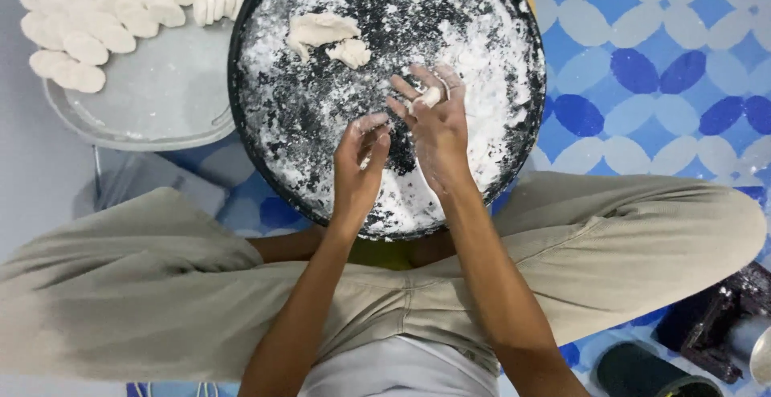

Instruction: Shaping small pieces of dough into balls by hand on a floured tray while sitting on the floor.

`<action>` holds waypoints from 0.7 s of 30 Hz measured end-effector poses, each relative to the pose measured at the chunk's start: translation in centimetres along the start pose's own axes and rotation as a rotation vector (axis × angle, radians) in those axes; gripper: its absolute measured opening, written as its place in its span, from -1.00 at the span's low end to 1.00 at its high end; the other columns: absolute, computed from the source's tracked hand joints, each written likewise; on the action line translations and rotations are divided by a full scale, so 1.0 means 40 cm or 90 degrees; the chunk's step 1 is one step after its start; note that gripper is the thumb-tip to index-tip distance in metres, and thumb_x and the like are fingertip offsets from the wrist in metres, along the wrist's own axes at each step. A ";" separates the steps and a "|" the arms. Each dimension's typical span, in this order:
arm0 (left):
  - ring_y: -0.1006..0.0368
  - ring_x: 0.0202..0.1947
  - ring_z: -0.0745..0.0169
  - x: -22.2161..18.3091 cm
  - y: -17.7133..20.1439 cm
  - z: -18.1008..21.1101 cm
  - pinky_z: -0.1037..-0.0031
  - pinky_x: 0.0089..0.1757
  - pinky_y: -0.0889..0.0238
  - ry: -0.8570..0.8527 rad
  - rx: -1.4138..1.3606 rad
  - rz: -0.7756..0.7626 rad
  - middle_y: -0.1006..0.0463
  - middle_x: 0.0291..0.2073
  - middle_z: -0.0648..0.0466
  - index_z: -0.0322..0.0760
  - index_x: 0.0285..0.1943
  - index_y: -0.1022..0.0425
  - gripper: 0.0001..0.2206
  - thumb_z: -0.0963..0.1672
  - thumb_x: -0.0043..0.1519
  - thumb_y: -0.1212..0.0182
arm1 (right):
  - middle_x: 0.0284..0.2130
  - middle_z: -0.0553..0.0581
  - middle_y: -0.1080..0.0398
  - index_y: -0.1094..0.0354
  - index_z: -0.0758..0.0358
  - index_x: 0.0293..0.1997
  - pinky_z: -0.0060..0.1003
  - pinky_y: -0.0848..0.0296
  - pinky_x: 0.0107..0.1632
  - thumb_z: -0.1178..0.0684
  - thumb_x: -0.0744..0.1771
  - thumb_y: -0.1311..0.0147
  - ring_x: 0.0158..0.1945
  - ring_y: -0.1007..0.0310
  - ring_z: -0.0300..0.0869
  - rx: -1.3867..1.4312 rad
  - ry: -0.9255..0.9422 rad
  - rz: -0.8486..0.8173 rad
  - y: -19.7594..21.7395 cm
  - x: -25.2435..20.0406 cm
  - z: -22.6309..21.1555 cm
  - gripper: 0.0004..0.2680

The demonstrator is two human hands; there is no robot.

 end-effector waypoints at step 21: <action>-0.34 0.22 -0.35 0.013 -0.018 0.138 -0.05 0.09 -0.29 -0.206 0.058 -0.032 -0.34 0.18 -0.29 -0.37 0.39 -0.16 -0.63 -0.16 0.41 0.01 | 0.01 0.22 -0.38 -0.03 0.39 0.34 -0.46 -0.51 -0.44 0.20 0.42 0.02 -0.32 -0.45 -0.27 -0.076 0.095 0.070 -0.026 -0.022 -0.032 -0.67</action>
Point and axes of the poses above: each hand's wrist, its own x-axis towards the middle knuckle, its own y-axis out of the back of the hand, z = x × y, the point moved 5 cm from there along x, towards the middle knuckle
